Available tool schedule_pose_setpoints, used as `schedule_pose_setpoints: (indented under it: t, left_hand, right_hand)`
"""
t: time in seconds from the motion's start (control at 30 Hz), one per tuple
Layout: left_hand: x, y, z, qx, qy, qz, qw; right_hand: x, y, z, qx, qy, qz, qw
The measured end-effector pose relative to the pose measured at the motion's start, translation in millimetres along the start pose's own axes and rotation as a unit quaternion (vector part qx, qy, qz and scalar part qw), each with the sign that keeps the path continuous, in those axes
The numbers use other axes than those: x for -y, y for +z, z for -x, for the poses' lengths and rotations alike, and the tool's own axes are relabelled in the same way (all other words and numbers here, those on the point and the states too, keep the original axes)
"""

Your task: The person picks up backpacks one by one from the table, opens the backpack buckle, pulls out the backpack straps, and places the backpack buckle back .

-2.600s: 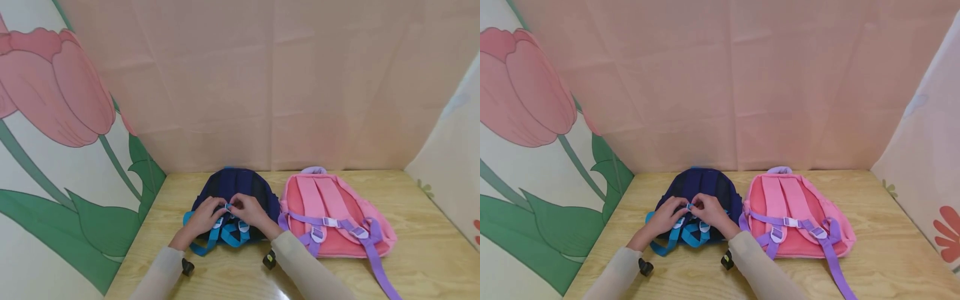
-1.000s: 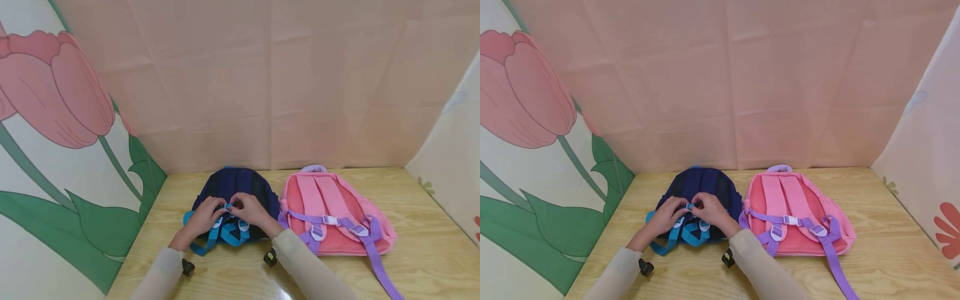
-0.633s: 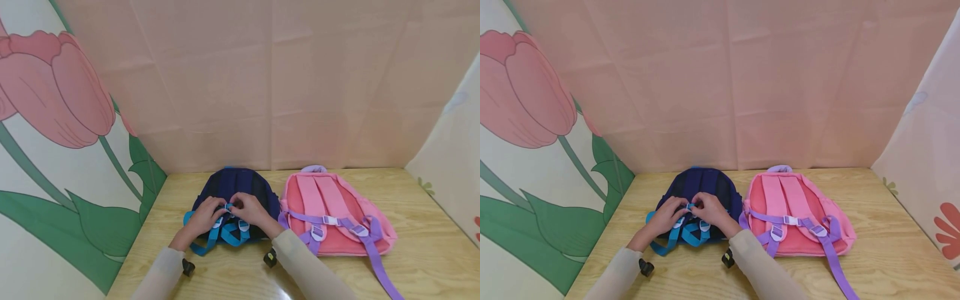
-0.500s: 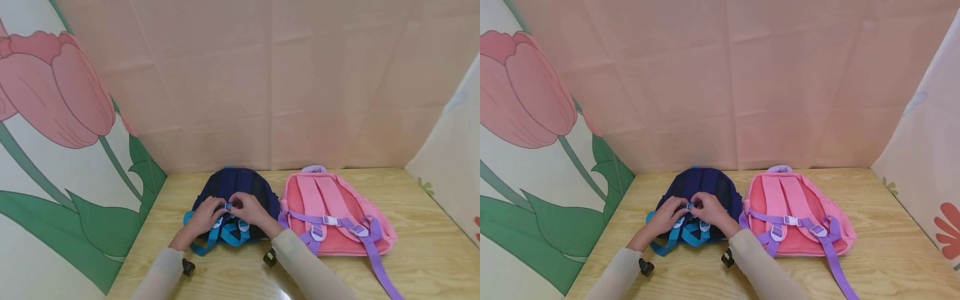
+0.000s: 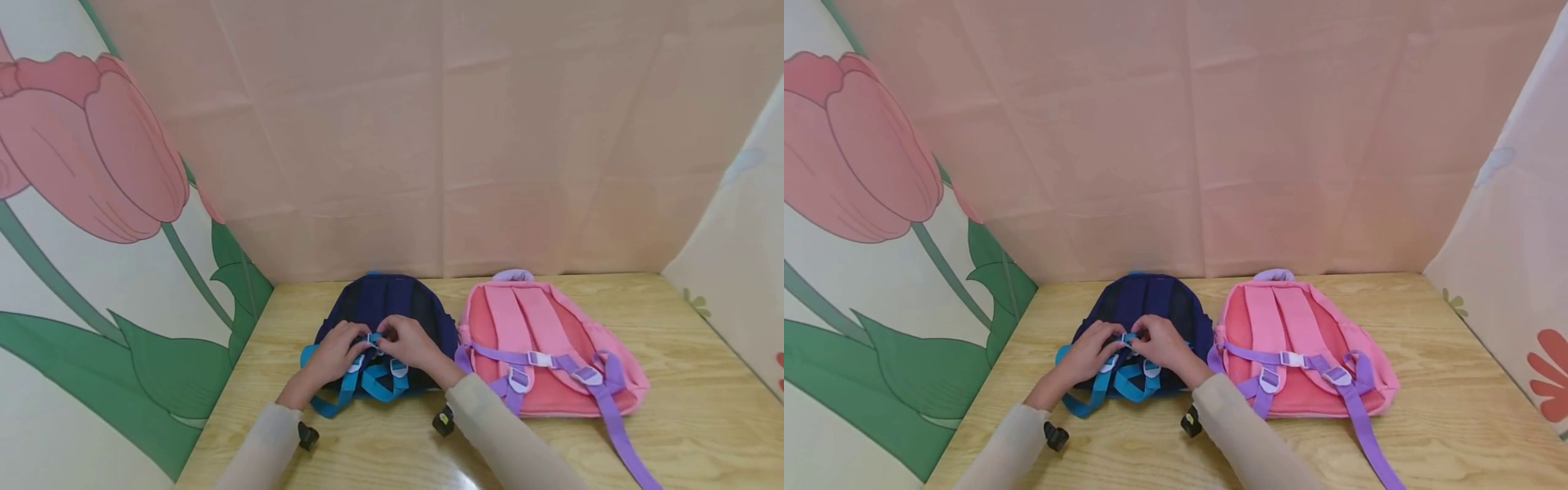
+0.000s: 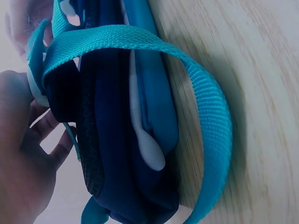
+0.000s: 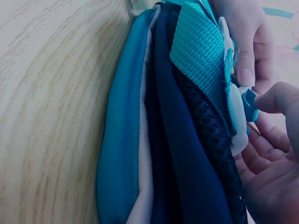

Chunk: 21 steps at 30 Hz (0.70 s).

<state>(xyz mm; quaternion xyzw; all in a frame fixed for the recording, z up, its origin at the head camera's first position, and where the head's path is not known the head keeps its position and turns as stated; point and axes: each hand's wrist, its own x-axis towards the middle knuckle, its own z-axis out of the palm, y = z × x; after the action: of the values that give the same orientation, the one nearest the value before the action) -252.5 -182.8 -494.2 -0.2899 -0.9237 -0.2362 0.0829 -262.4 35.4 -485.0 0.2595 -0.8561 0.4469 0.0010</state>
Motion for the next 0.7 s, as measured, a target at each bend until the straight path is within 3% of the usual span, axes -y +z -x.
schedule_pose_setpoints:
  t: [0.37, 0.7]
  left_hand:
    - [-1.3, -1.6, -0.1, 0.001, -0.002, 0.001, 1.0000]
    - [-1.3, 0.0, 0.2, 0.003, -0.007, 0.005, 1.0000]
  right_hand:
    - [4.4, -1.0, -1.1, -0.002, -0.025, 0.008, 0.9996]
    - [1.5, -0.9, 2.3, -0.014, -0.016, 0.003, 0.9998]
